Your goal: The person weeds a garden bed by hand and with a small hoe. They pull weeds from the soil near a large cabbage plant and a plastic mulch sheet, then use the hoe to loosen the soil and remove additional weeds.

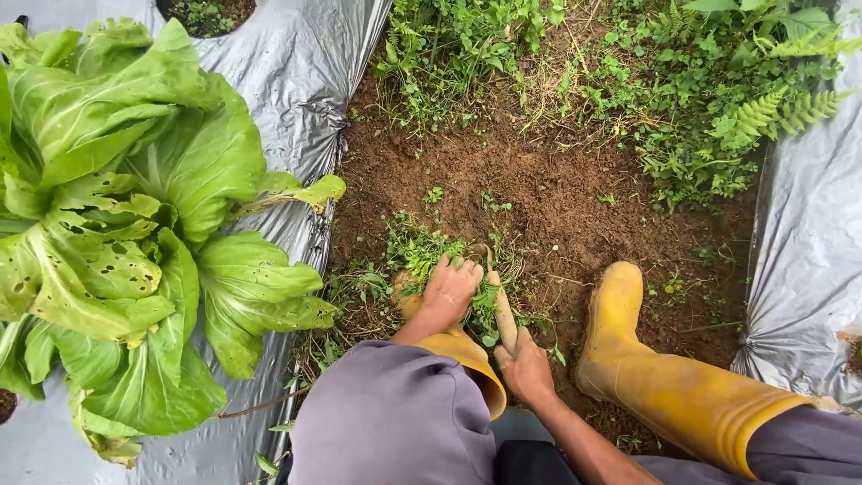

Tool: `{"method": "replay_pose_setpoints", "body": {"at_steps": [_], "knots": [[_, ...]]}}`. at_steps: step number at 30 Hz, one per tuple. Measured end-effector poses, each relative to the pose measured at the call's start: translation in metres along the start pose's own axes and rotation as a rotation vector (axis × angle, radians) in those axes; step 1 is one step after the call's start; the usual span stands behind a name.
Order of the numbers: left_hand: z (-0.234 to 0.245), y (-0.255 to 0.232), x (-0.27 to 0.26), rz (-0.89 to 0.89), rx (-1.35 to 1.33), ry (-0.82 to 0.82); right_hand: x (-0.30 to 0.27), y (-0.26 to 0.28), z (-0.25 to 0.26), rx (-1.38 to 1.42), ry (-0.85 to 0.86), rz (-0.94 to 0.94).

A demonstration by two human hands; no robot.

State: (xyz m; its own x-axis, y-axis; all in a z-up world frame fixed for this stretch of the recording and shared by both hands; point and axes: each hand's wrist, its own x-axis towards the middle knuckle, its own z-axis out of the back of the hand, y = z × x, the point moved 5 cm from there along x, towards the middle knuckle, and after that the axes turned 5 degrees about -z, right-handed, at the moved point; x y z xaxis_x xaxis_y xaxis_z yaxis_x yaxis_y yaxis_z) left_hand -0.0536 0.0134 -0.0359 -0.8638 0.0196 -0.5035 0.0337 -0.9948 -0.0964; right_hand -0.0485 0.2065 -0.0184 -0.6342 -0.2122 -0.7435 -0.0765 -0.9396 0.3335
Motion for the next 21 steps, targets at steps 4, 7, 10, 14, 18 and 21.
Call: {"method": "replay_pose_setpoints", "body": {"at_steps": [4, 7, 10, 14, 18, 21], "knots": [[0.001, 0.005, 0.002, 0.003, -0.029, -0.098, -0.003, 0.011, 0.002, 0.053, -0.007, -0.015], [0.003, 0.005, -0.002, -0.011, -0.054, -0.007, 0.001, 0.004, -0.011, 0.132, -0.063, -0.024], [0.001, 0.009, 0.0, 0.035, -0.072, -0.065, 0.004, 0.01, -0.012, 0.149, -0.108, 0.026], [-0.002, 0.013, 0.003, 0.097, -0.154, -0.053, 0.003, 0.031, -0.006, 0.212, -0.136, -0.058], [0.037, 0.019, -0.014, 0.107, -0.209, -0.035, 0.014, 0.074, 0.03, 0.438, -0.307, -0.098], [0.02, 0.02, -0.005, 0.087, -0.201, -0.066, 0.05, 0.088, 0.075, 0.422, -0.373, -0.071]]}}
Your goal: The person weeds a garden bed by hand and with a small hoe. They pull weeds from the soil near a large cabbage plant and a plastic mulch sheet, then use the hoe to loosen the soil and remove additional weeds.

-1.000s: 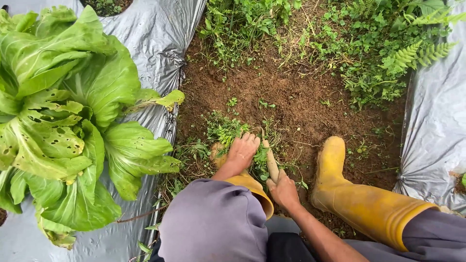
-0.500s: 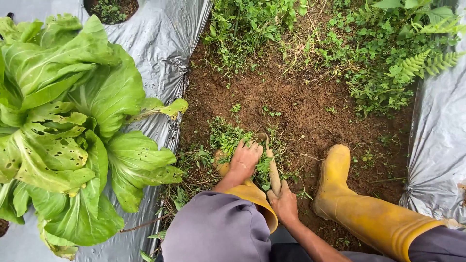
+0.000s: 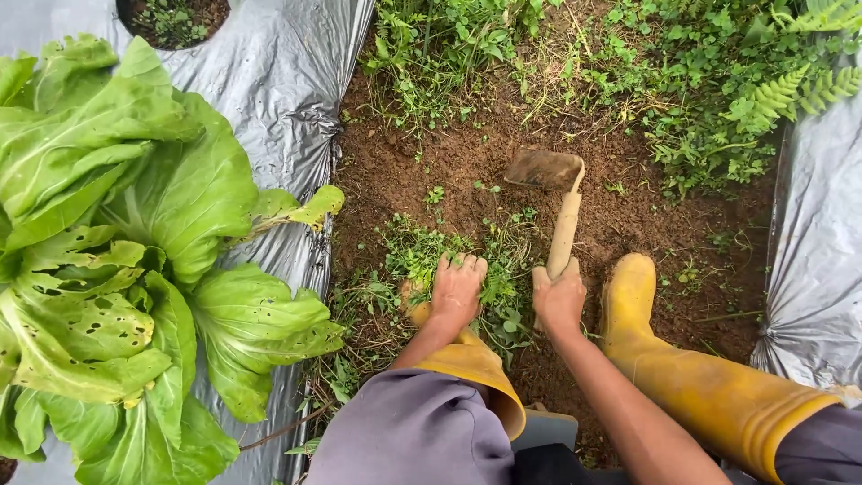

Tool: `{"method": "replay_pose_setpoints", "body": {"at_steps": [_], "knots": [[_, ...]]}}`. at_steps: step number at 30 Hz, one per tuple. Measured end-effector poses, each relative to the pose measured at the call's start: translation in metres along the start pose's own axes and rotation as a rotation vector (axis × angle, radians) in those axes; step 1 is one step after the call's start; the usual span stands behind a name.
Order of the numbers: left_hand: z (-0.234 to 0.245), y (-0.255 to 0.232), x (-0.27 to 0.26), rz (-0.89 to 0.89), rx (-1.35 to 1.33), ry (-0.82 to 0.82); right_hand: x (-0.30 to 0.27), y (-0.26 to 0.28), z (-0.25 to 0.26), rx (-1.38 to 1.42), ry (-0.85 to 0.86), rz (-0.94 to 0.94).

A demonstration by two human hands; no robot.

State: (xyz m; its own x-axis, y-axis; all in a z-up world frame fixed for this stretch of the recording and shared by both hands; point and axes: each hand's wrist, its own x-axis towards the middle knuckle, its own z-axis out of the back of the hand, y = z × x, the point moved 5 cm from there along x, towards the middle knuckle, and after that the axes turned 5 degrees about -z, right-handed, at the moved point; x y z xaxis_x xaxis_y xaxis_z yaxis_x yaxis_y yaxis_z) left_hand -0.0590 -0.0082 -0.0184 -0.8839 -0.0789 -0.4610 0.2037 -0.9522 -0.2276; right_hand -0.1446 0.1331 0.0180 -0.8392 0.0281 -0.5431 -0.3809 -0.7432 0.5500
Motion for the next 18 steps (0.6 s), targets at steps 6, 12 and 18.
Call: {"method": "replay_pose_setpoints", "body": {"at_steps": [6, 12, 18], "knots": [[-0.018, 0.003, 0.004, -0.004, 0.015, -0.079, 0.03, -0.005, 0.023, -0.263, 0.043, 0.048], [-0.014, 0.003, 0.002, -0.016, 0.0, -0.031, -0.039, -0.064, 0.026, -0.313, 0.119, -0.085], [-0.014, 0.003, -0.001, -0.023, 0.0, -0.058, -0.03, -0.063, 0.017, -0.08, -0.008, -0.107]]}}
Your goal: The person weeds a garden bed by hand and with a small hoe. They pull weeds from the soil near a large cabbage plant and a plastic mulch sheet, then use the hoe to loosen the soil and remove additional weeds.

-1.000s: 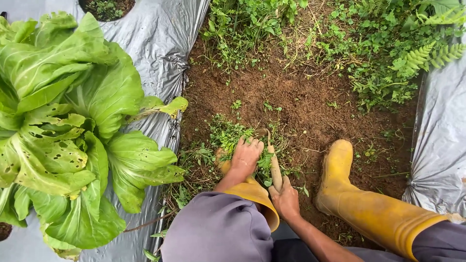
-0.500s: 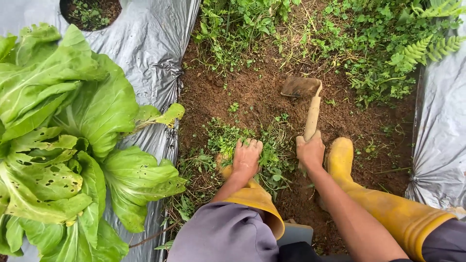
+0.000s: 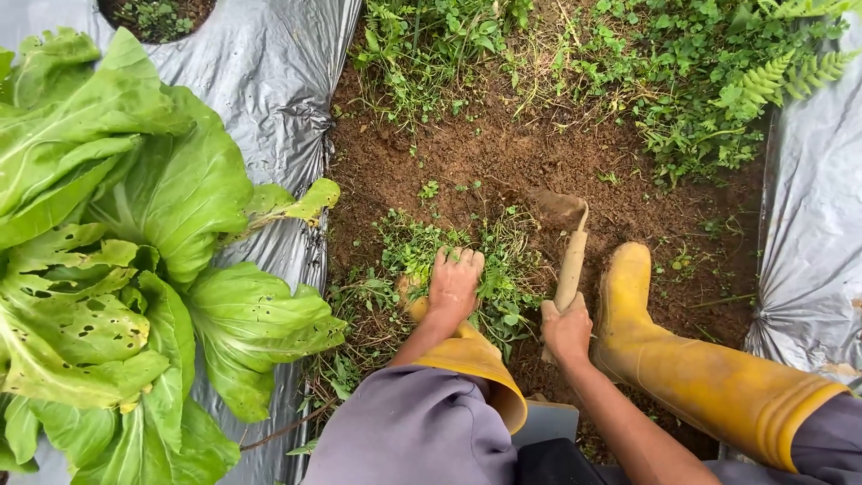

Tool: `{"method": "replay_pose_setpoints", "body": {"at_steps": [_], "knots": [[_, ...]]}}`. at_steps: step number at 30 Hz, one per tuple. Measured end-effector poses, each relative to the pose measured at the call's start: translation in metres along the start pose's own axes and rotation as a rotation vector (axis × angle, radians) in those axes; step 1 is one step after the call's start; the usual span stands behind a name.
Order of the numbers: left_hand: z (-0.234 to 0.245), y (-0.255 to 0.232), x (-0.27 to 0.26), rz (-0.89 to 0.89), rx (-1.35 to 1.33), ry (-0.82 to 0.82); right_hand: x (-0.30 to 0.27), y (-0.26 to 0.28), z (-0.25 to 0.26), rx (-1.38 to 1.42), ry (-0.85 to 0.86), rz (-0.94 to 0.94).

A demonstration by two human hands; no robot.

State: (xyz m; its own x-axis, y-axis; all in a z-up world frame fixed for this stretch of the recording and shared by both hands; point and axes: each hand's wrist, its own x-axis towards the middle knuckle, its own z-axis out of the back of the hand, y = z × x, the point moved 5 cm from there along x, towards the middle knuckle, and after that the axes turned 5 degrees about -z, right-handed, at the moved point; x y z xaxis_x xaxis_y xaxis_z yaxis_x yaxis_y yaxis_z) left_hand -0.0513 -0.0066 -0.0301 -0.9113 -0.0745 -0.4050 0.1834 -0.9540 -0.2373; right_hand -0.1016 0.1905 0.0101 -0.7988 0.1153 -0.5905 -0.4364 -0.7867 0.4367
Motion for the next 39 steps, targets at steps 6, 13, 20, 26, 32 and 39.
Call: {"method": "replay_pose_setpoints", "body": {"at_steps": [6, 13, 20, 26, 32, 39], "knots": [[-0.029, 0.005, 0.011, 0.0, -0.003, -0.025, 0.019, -0.012, -0.014, 0.015, 0.091, 0.038], [-0.019, 0.003, 0.005, -0.017, -0.046, -0.039, -0.021, -0.02, -0.005, -0.228, 0.187, 0.056], [0.011, 0.021, -0.003, 0.128, -0.143, 0.001, -0.022, -0.005, -0.019, -0.079, 0.342, 0.019], [0.09, 0.078, -0.054, 0.515, -0.29, -0.166, -0.047, 0.081, -0.044, -0.008, 0.505, 0.156], [0.099, 0.123, -0.082, 0.744, -0.153, -0.252, -0.084, 0.162, -0.069, -0.283, 0.644, 0.416], [0.041, 0.115, -0.053, 0.648, 0.135, -0.232, -0.025, 0.11, -0.116, -0.397, 0.68, 0.386]]}}
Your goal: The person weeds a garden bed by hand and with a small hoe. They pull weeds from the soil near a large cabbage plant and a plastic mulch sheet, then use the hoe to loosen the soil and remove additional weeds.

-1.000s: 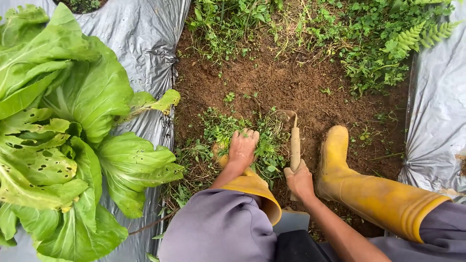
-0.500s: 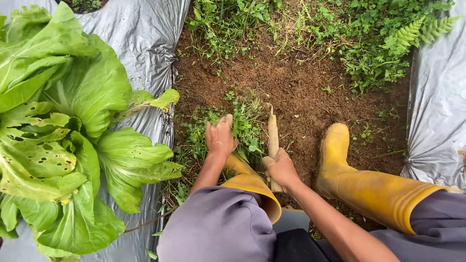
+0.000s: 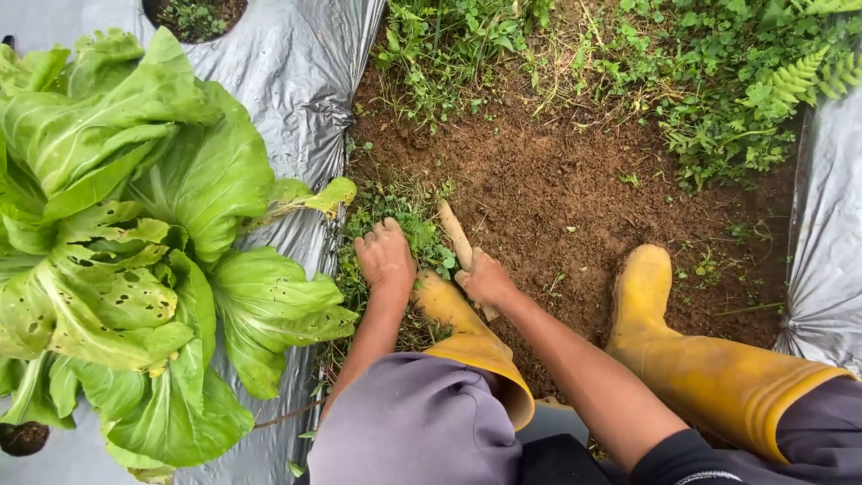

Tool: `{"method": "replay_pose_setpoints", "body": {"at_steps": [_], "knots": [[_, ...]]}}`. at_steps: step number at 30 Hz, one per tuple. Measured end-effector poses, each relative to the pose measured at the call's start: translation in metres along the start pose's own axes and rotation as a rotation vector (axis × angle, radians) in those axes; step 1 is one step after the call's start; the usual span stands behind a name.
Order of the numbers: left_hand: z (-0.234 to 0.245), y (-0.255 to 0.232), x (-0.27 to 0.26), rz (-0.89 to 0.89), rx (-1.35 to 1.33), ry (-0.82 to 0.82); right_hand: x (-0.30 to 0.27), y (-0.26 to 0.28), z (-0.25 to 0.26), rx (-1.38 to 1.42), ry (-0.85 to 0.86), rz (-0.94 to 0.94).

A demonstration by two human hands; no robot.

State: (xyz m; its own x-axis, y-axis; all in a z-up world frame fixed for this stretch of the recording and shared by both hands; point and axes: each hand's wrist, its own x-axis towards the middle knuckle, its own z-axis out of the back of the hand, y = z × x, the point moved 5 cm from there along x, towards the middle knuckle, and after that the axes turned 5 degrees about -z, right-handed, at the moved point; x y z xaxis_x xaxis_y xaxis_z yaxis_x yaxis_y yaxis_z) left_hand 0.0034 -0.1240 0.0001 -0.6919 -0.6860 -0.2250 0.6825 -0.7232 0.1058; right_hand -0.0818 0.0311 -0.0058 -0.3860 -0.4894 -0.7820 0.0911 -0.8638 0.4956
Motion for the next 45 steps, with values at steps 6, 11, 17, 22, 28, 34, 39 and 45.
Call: {"method": "replay_pose_setpoints", "body": {"at_steps": [6, 11, 17, 22, 28, 34, 39, 45], "knots": [[-0.011, 0.001, 0.007, -0.001, -0.009, 0.129, -0.019, 0.018, 0.008, -0.027, -0.027, -0.035], [0.006, -0.001, 0.005, 0.031, -0.04, 0.115, -0.023, 0.023, 0.009, -0.227, -0.202, 0.058], [-0.005, -0.004, 0.005, 0.06, -0.058, 0.073, -0.034, 0.013, 0.022, -0.43, -0.5, 0.2], [-0.012, -0.003, 0.009, 0.079, -0.073, -0.036, -0.03, 0.022, 0.038, -0.544, -0.593, 0.301], [-0.012, -0.001, 0.009, 0.058, -0.079, 0.03, -0.053, 0.031, 0.059, -0.143, -0.759, 0.451], [-0.033, 0.001, 0.018, 0.071, -0.127, -0.008, -0.065, 0.011, 0.052, 0.038, -0.664, 0.253], [-0.033, 0.003, 0.017, 0.091, -0.126, 0.073, -0.066, -0.034, 0.031, 0.243, -0.483, -0.048], [-0.013, 0.001, 0.007, 0.097, -0.12, 0.119, -0.078, -0.057, 0.044, 0.422, -0.581, -0.071]]}}
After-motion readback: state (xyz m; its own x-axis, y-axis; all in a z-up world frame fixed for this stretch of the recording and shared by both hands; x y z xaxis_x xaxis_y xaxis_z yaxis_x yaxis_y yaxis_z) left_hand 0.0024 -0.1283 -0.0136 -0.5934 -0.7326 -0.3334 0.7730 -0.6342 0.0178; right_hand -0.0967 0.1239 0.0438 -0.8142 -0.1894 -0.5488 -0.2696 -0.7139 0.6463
